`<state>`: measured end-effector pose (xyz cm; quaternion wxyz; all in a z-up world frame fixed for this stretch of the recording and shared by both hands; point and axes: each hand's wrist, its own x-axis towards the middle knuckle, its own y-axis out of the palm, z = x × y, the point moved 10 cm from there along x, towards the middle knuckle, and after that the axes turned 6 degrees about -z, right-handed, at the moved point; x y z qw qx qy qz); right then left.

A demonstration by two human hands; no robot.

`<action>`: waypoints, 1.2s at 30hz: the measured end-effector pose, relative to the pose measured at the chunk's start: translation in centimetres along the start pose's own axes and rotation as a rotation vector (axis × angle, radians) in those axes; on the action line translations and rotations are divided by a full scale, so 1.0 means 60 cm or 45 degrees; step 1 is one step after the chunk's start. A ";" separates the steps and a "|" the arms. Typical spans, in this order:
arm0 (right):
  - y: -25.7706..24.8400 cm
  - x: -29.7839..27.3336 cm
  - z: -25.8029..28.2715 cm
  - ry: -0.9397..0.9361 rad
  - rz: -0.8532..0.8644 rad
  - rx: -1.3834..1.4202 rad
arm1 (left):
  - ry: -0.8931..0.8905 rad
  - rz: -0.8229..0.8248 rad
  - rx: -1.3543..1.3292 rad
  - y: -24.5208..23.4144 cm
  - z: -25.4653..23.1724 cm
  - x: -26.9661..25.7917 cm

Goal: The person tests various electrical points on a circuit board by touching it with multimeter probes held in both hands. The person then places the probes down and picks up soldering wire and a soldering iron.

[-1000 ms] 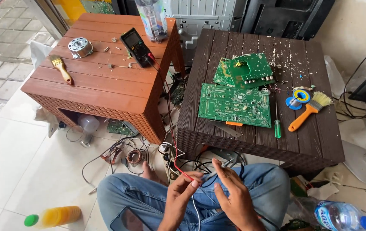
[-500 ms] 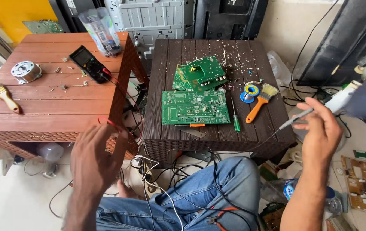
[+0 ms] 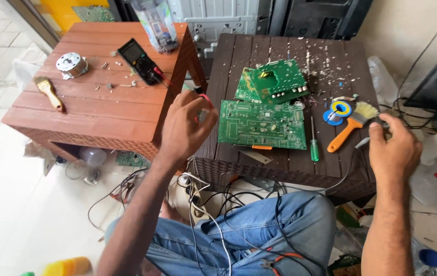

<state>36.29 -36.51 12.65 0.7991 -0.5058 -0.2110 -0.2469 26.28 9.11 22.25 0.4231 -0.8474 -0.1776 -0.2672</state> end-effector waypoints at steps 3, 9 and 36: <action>0.008 -0.012 0.004 -0.186 -0.146 -0.146 | -0.042 -0.012 -0.024 0.013 0.023 -0.002; 0.023 -0.010 -0.005 -0.158 -0.116 -0.353 | -0.088 0.015 0.010 0.043 0.054 0.000; 0.040 -0.027 -0.018 -0.024 0.032 -0.339 | -0.425 0.228 0.185 0.170 0.163 0.136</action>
